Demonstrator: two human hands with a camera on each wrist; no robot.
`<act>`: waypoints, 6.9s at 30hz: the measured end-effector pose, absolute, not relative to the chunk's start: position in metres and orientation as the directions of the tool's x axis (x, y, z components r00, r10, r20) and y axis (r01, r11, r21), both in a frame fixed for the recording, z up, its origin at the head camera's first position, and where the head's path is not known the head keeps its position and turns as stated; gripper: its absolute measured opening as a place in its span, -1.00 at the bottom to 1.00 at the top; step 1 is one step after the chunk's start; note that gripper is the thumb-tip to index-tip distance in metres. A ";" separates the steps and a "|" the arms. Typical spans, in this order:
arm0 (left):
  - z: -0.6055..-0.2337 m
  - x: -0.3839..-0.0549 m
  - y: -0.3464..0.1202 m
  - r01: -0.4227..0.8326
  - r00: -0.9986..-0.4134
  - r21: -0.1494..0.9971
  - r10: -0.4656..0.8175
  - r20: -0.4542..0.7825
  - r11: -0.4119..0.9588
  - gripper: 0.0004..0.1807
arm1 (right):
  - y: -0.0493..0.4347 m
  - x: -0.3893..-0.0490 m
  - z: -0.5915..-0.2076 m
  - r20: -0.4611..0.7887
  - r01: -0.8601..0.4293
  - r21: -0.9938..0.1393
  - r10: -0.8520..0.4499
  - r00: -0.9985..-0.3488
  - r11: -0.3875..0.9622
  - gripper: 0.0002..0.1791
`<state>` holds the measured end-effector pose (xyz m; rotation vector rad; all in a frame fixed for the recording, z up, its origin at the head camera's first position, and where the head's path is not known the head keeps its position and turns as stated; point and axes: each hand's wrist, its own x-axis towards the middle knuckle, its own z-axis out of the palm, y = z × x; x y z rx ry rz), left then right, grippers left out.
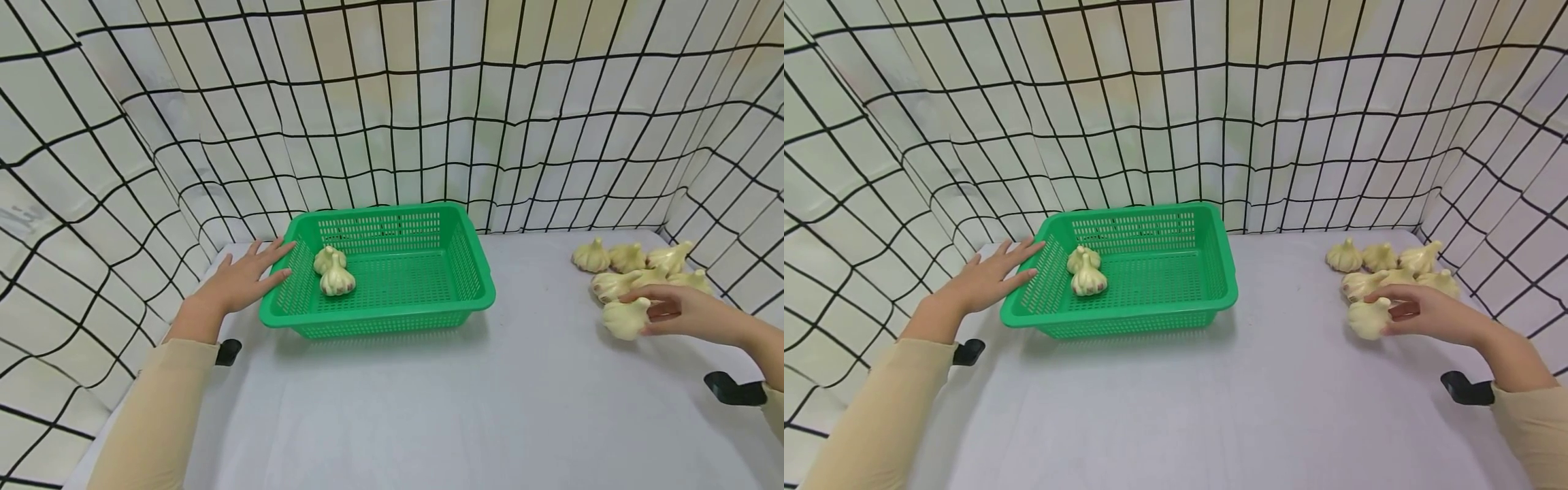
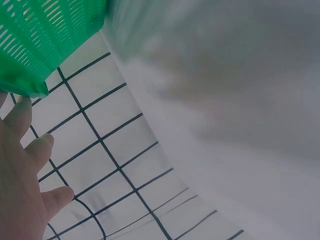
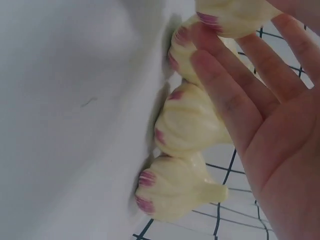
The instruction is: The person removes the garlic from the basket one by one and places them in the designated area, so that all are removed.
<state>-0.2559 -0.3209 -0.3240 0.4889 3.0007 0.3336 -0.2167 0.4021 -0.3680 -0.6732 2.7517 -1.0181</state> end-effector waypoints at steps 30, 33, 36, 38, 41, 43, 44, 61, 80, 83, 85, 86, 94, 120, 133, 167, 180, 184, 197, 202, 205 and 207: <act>-0.326 -0.257 -0.321 0.288 -0.951 0.228 0.306 -0.046 0.930 -0.24 | 0.426 -0.224 -0.383 -0.148 -0.236 -0.727 -0.483 -0.863 0.645 -0.48; -0.327 -0.256 -0.321 0.288 -0.951 0.227 0.305 -0.042 0.930 -0.24 | 0.426 -0.225 -0.383 -0.149 -0.239 -0.726 -0.487 -0.861 0.645 -0.49; -0.327 -0.256 -0.321 0.292 -0.951 0.231 0.308 -0.038 0.928 -0.24 | 0.426 -0.225 -0.382 -0.141 -0.251 -0.724 -0.494 -0.858 0.642 -0.50; -0.327 -0.256 -0.320 0.293 -0.950 0.231 0.310 -0.039 0.928 -0.24 | 0.426 -0.224 -0.382 -0.134 -0.258 -0.730 -0.502 -0.854 0.633 -0.50; -0.326 -0.256 -0.320 0.294 -0.949 0.226 0.311 -0.043 0.929 -0.24 | 0.426 -0.224 -0.382 -0.121 -0.266 -0.739 -0.511 -0.851 0.619 -0.50; -0.326 -0.257 -0.320 0.295 -0.949 0.224 0.312 -0.045 0.929 -0.23 | 0.425 -0.223 -0.382 -0.126 -0.258 -0.731 -0.496 -0.859 0.632 -0.47; -0.326 -0.257 -0.319 0.295 -0.949 0.225 0.312 -0.046 0.929 -0.23 | 0.425 -0.223 -0.382 -0.136 -0.249 -0.723 -0.485 -0.864 0.645 -0.44; -0.326 -0.255 -0.321 0.304 -0.946 0.243 0.322 -0.036 0.921 -0.24 | 0.428 -0.220 -0.378 -0.133 -0.253 -0.682 -0.457 -0.880 0.686 -0.42; -0.328 -0.257 -0.322 0.302 -0.946 0.245 0.322 -0.044 0.921 -0.22 | 0.411 -0.220 -0.342 0.025 -0.299 -0.556 -0.344 -0.939 0.775 -0.56; -0.328 -0.257 -0.322 0.302 -0.946 0.244 0.321 -0.042 0.922 -0.22 | 0.403 -0.221 -0.335 0.061 -0.307 -0.541 -0.328 -0.943 0.783 -0.58; -0.328 -0.257 -0.322 0.302 -0.946 0.243 0.320 -0.040 0.922 -0.22 | 0.397 -0.221 -0.330 0.091 -0.316 -0.525 -0.317 -0.944 0.790 -0.61; -0.328 -0.257 -0.322 0.301 -0.947 0.242 0.319 -0.039 0.922 -0.22 | 0.394 -0.221 -0.327 0.103 -0.318 -0.524 -0.312 -0.944 0.790 -0.62; -0.328 -0.257 -0.323 0.298 -0.948 0.243 0.316 -0.038 0.923 -0.21 | 0.366 -0.225 -0.307 0.208 -0.392 -0.550 -0.334 -0.920 0.738 -0.70; -0.325 -0.254 -0.321 0.294 -0.949 0.241 0.312 -0.040 0.925 -0.22 | 0.253 -0.280 -0.262 0.204 -0.446 -0.623 -0.417 -0.886 0.642 -0.69; -0.319 -0.259 -0.316 0.297 -0.949 0.211 0.313 -0.046 0.931 -0.22 | 0.186 -0.321 -0.257 0.288 -0.531 -0.696 -0.489 -0.823 0.483 -0.70; -0.327 -0.255 -0.317 0.275 -0.955 0.231 0.294 -0.050 0.933 -0.24 | 0.014 -0.367 -0.303 0.247 -0.504 -0.821 -0.628 -0.738 0.269 -0.69; -0.326 -0.252 -0.324 0.269 -0.956 0.223 0.287 -0.053 0.937 -0.24 | -0.032 -0.365 -0.319 -0.137 -0.499 -0.707 -0.789 -0.600 0.502 -0.50; -0.327 -0.252 -0.323 0.271 -0.957 0.229 0.288 -0.044 0.935 -0.24 | -0.043 -0.362 -0.318 -0.245 -0.488 -0.677 -0.794 -0.557 0.551 -0.48; -0.326 -0.254 -0.319 0.272 -0.956 0.244 0.290 -0.042 0.931 -0.25 | -0.060 -0.359 -0.321 -0.388 -0.488 -0.580 -0.748 -0.539 0.652 -0.29; -0.327 -0.253 -0.319 0.266 -0.957 0.249 0.287 -0.049 0.931 -0.26 | -0.067 -0.359 -0.324 -0.442 -0.420 -0.614 -0.733 -0.517 0.668 -0.19; -0.327 -0.252 -0.320 0.263 -0.958 0.250 0.283 -0.046 0.932 -0.26 | -0.070 -0.359 -0.326 -0.472 -0.407 -0.606 -0.721 -0.508 0.684 -0.15; -0.326 -0.252 -0.320 0.264 -0.958 0.248 0.283 -0.044 0.932 -0.26 | -0.071 -0.359 -0.326 -0.475 -0.425 -0.587 -0.718 -0.509 0.689 -0.14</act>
